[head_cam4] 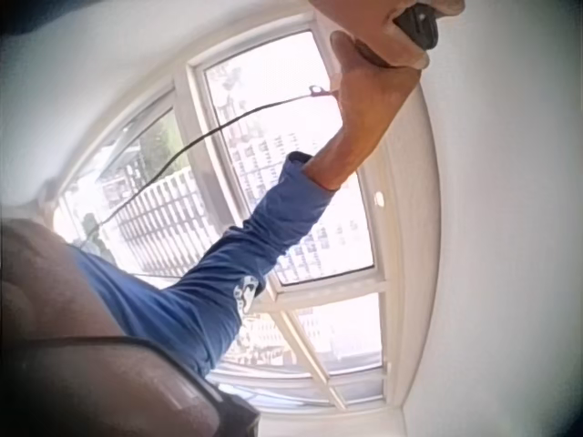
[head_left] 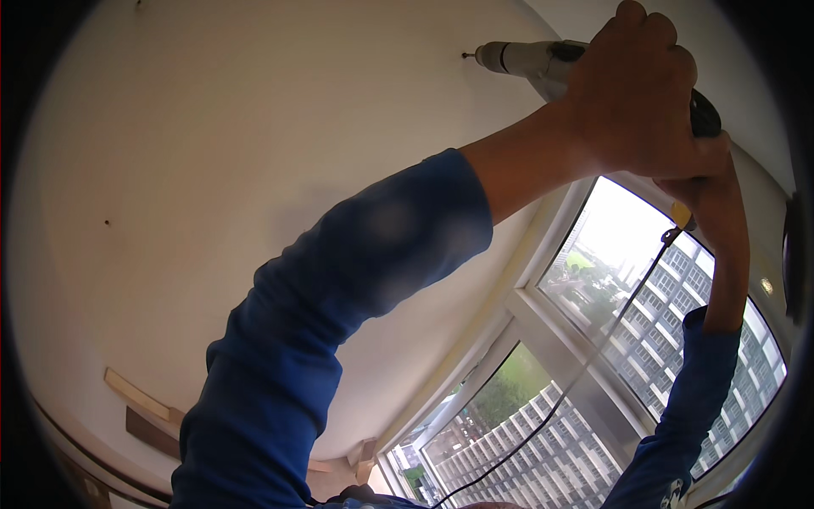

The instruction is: Drilling holes into a ceiling and preparing to install fittings.

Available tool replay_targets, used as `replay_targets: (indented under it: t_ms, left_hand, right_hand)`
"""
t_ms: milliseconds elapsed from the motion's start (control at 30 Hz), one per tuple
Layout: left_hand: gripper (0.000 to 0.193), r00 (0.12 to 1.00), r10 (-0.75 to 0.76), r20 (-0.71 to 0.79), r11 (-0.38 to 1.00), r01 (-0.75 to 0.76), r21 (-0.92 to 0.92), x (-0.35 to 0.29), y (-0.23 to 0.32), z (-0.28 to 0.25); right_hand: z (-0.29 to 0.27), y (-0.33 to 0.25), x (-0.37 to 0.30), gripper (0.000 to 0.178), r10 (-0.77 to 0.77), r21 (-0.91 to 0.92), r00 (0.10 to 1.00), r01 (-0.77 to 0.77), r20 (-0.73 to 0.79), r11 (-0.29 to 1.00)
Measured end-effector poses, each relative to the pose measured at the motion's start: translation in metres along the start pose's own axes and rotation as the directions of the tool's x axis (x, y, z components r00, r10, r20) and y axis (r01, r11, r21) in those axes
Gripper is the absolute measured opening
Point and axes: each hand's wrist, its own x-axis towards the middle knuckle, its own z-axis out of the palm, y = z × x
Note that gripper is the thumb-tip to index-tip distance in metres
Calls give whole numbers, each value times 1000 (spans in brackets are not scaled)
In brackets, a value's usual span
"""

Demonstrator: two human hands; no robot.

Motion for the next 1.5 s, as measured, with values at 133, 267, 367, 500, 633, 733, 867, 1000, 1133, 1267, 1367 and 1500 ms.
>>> replay_targets:
  t_ms: [133, 267, 367, 500, 633, 733, 867, 1000, 1133, 1267, 1367, 1500]
  left_hand:
    - [50, 990, -25, 138, 993, 41, -113, 1, 4, -18]
    - [53, 979, -46, 198, 996, 59, -63, 7, 0, -15]
    - [53, 981, -68, 179, 982, 97, -159, 4, 12, -30]
    - [51, 991, 36, 129, 991, -19, -129, -7, -1, -20]
    - [48, 999, 48, 6, 999, -48, -17, -11, 0, -1]
    - [47, 996, 89, -13, 993, -88, 79, -14, -1, -2]
    - [45, 995, 30, -93, 999, -31, -11, -18, 5, -1]
    - [44, 991, 99, -85, 988, -88, 130, -20, 1, -1]
    - [44, 999, 12, -40, 1000, -11, 19, -12, 0, 0]
    - [46, 999, -31, 10, 998, 32, -50, -7, -3, -3]
    - [48, 998, 0, 66, 986, 11, -166, -6, -1, -21]
    - [49, 973, -87, 213, 989, 110, -102, 4, -6, -18]
  right_hand:
    - [4, -16, -5, 63, 255, 102, 963, -264, 87, 959]
    - [12, -22, -9, 49, 175, 95, 984, -175, 4, 980]
    - [8, -22, -9, 49, 185, 103, 983, -186, 20, 977]
    - [15, -28, -11, 53, 133, 76, 991, -134, 12, 988]
    - [6, -16, -10, 55, 102, 17, 994, -103, 31, 995]
    - [4, -33, -4, 55, 252, -76, 956, -243, 149, 967]
    - [6, -24, -9, 55, 155, -63, 983, -150, 93, 987]
    - [7, -5, -9, 55, 78, -93, 994, -70, 79, 993]
    - [3, 9, -3, 55, 12, -134, 999, -5, 48, 991]
    - [8, -6, 0, 55, 70, -19, 997, -70, 43, 997]
    - [11, -17, -4, 59, 175, 37, 984, -176, 36, 984]
    - [11, -33, -5, 59, 236, 93, 971, -238, 30, 967]
